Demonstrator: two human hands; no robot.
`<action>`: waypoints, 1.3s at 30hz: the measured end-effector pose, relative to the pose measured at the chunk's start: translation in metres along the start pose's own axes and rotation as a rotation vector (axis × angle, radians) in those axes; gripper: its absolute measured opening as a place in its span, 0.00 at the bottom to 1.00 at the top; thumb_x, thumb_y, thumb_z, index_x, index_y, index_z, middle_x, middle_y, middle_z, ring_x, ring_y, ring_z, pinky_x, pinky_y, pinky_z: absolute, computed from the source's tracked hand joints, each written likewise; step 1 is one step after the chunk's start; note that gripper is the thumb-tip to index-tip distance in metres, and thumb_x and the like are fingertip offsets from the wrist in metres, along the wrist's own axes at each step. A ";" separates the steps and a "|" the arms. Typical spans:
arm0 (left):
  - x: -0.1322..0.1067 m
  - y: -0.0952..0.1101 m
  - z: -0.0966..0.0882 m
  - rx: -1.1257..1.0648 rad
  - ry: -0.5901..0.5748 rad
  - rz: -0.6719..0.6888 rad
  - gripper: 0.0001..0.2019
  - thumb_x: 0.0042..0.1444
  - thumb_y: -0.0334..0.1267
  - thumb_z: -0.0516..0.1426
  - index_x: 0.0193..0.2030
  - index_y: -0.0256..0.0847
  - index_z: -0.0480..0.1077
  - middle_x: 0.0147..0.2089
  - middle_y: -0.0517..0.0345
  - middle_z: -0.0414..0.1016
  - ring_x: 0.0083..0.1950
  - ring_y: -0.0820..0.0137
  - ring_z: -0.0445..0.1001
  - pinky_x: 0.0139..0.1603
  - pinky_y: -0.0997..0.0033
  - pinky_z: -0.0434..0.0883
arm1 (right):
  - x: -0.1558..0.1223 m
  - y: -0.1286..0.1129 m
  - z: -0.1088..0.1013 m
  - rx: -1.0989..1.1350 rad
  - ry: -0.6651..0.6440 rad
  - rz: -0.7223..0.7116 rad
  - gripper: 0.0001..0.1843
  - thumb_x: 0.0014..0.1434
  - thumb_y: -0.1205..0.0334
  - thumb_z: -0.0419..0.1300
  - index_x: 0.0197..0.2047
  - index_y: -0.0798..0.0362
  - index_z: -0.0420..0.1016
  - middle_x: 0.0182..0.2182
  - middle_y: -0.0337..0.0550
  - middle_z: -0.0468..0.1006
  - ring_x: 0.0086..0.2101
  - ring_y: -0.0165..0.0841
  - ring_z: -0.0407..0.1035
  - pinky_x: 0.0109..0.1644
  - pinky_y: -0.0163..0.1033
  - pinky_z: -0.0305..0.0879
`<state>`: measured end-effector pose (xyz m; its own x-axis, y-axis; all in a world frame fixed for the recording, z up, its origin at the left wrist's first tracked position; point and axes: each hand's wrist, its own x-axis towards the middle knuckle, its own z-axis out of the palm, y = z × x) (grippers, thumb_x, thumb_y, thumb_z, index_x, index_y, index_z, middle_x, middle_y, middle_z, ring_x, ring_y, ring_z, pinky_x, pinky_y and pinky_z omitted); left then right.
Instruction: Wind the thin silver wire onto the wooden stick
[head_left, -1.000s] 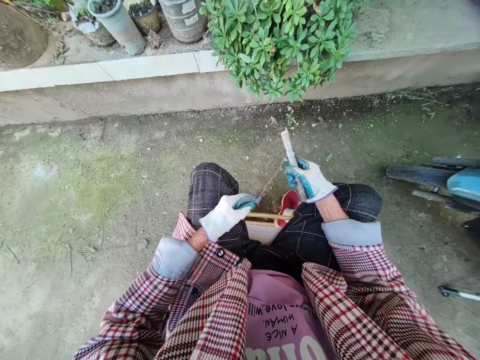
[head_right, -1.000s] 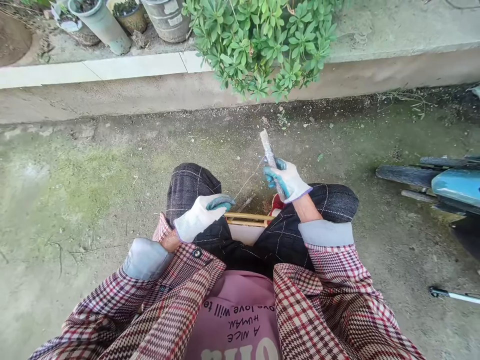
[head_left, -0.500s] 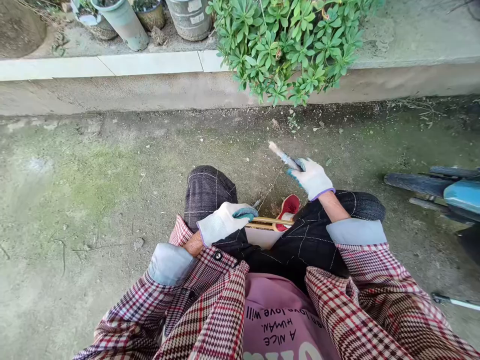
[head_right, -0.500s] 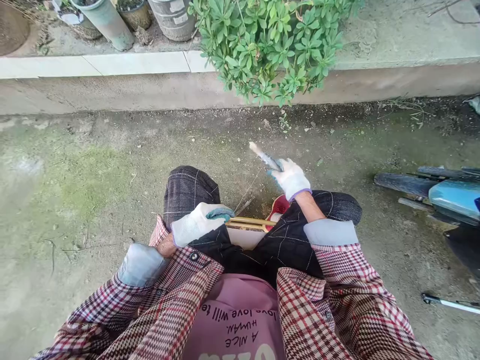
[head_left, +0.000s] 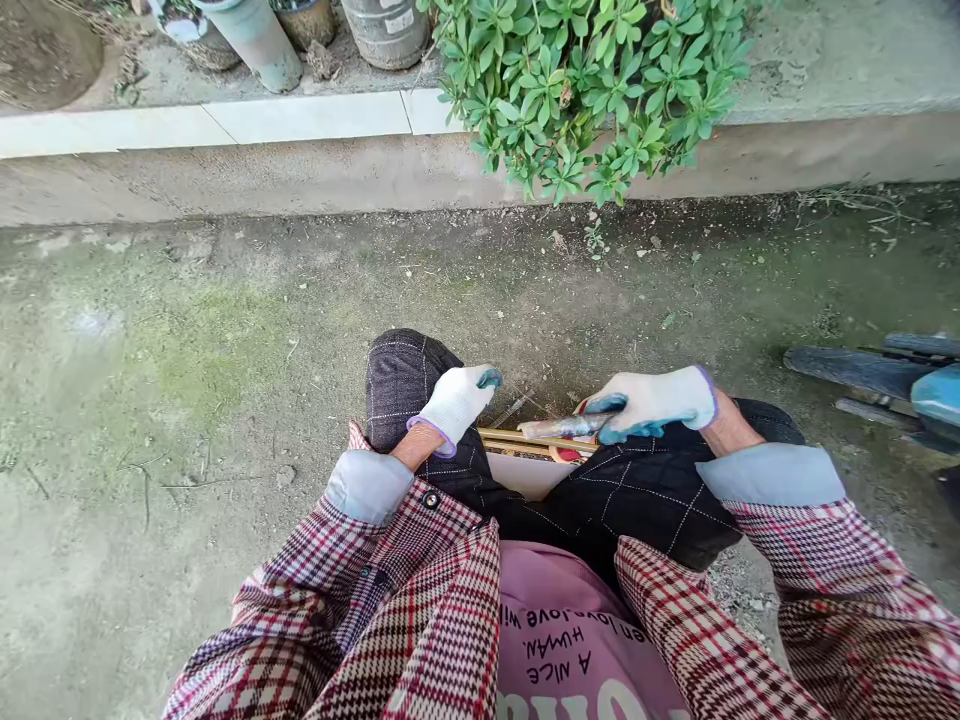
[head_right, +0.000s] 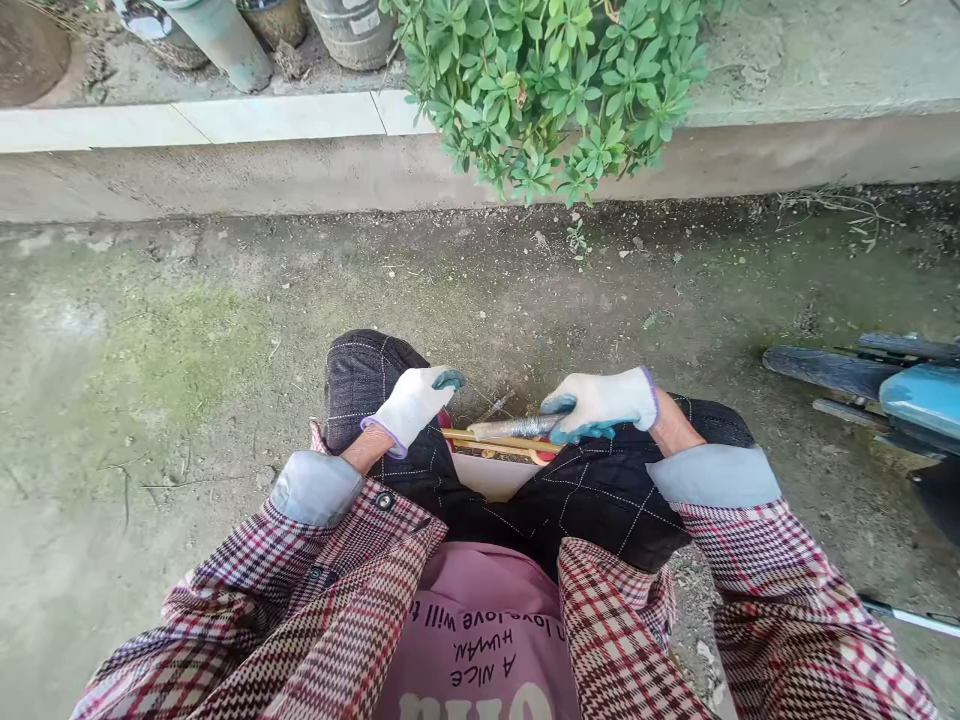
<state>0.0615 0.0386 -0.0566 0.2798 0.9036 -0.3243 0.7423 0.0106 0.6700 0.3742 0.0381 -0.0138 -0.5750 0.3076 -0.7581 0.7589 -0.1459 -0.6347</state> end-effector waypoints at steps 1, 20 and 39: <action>0.000 0.001 0.000 -0.034 -0.014 0.006 0.09 0.54 0.31 0.57 0.34 0.39 0.79 0.34 0.54 0.81 0.38 0.68 0.76 0.43 0.73 0.70 | 0.005 0.002 0.002 -0.169 0.072 0.102 0.11 0.51 0.56 0.66 0.36 0.54 0.81 0.20 0.37 0.74 0.20 0.30 0.67 0.24 0.34 0.60; 0.013 0.020 -0.009 -1.356 -0.246 -0.216 0.20 0.51 0.38 0.64 0.50 0.35 0.74 0.16 0.75 0.50 0.15 0.81 0.46 0.15 0.80 0.47 | 0.059 -0.027 0.059 -0.782 0.416 0.143 0.23 0.65 0.54 0.55 0.61 0.48 0.72 0.52 0.55 0.78 0.47 0.48 0.76 0.42 0.44 0.68; 0.000 0.031 0.007 -0.659 -0.406 -0.175 0.17 0.53 0.37 0.58 0.47 0.34 0.80 0.21 0.66 0.64 0.19 0.80 0.56 0.18 0.80 0.52 | 0.040 -0.016 0.009 0.858 0.624 -0.189 0.21 0.52 0.46 0.69 0.36 0.52 0.68 0.21 0.33 0.71 0.16 0.24 0.59 0.15 0.30 0.55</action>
<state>0.0883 0.0357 -0.0406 0.4869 0.6398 -0.5946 0.3184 0.5039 0.8029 0.3362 0.0439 -0.0348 -0.2181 0.7842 -0.5809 0.0666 -0.5819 -0.8105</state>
